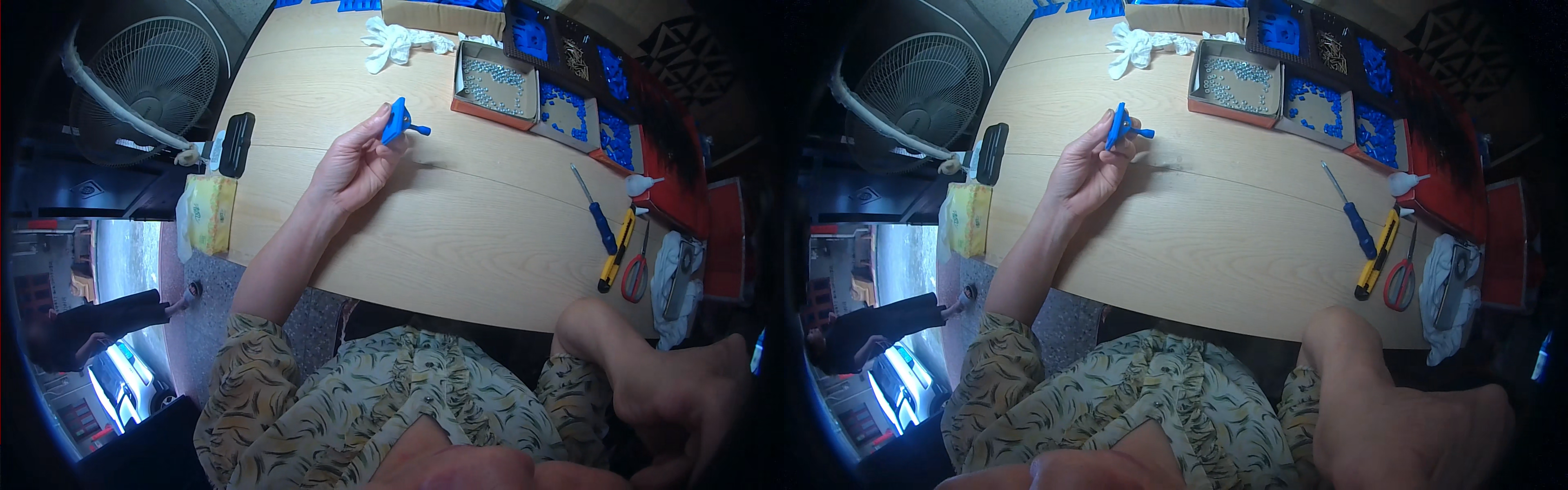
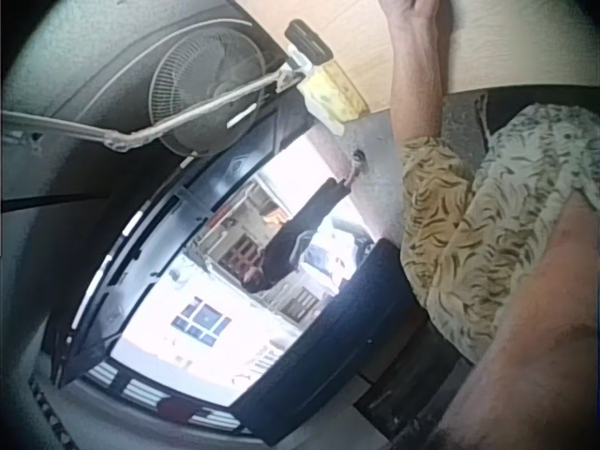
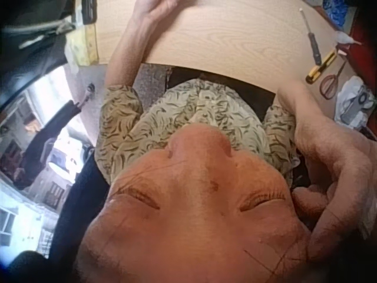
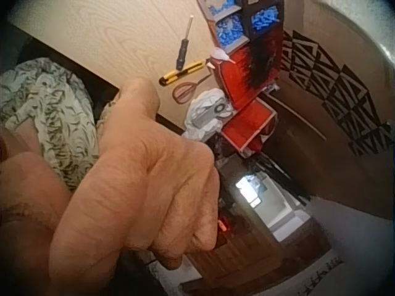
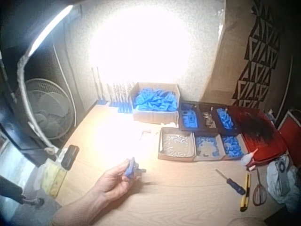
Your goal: The person assembles small electronic components by fitting together blue plastic housings, small metal contacts, and metal springs, then applies adhesive from a bottle. The assembly is done by hand, with a screwdriver used for fitting the components.
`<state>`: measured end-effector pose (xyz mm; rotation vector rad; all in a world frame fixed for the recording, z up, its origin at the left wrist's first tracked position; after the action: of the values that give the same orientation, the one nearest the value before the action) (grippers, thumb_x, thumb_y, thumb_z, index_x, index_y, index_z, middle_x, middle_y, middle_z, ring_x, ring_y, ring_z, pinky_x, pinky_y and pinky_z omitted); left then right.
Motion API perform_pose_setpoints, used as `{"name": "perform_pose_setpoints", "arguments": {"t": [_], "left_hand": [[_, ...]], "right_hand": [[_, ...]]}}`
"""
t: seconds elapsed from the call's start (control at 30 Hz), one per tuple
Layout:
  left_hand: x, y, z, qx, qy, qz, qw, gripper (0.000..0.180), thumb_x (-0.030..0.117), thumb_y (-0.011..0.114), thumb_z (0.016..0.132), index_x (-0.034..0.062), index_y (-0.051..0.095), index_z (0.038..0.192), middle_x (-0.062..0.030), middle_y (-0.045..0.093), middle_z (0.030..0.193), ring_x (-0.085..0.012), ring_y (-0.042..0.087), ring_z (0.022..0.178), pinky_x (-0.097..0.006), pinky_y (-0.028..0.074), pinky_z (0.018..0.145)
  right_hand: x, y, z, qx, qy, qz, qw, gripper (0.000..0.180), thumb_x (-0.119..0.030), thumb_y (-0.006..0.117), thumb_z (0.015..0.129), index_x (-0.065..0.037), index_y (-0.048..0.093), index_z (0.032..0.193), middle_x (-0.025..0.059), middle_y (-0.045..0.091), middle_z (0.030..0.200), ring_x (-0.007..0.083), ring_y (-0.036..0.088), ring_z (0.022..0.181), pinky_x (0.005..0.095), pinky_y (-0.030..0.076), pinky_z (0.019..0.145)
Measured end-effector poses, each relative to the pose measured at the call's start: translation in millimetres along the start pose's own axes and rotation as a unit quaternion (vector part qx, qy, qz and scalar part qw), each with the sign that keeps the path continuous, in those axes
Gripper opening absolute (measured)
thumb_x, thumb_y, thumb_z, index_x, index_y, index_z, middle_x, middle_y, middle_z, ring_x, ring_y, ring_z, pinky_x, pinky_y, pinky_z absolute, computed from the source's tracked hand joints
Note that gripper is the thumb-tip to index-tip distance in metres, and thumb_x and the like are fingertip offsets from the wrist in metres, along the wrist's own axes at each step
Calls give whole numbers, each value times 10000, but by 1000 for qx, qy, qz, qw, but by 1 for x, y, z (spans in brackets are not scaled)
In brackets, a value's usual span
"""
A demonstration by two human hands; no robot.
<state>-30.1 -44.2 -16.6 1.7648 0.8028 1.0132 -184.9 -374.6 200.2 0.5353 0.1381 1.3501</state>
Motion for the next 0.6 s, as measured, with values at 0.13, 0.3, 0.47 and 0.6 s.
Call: {"name": "perform_pose_setpoints", "arguments": {"t": [0.13,0.3,0.47,0.6], "left_hand": [[2,-2,0,0,8,11,1000,209,98,566,987,-32,549,1150,-164,597,1041,-133,641,813,-162,577,590],[7,3,-5,45,77,116,989,201,122,619,965,-21,583,1102,-108,644,955,-108,660,822,-138,582,607],[13,-4,-9,72,87,130,985,229,150,619,969,-32,585,1105,-99,640,972,-78,655,811,-132,588,640],[13,-6,-7,57,67,96,991,226,149,612,972,-42,586,1090,-97,639,947,-84,651,781,-141,585,651]], "right_hand": [[12,-15,3,0,91,-59,994,238,140,711,624,-73,624,562,68,649,563,154,632,479,307,607,529],[46,-53,10,-16,225,-138,965,163,108,688,691,-40,630,652,53,649,605,162,611,468,309,590,490],[154,-148,-50,49,450,-548,704,236,-181,582,981,50,627,957,88,654,734,105,601,592,235,507,547],[168,-192,-94,83,563,-553,609,191,-146,615,968,44,633,968,57,657,722,59,574,575,200,479,539]]}}
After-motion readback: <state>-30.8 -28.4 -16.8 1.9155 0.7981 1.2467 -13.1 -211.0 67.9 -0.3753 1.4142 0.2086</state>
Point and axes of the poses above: each hand's wrist, its own z-axis towards the middle knuckle, its own y-axis out of the palm, x = y × z, the point moved 3 cm from there along z, towards the middle knuckle
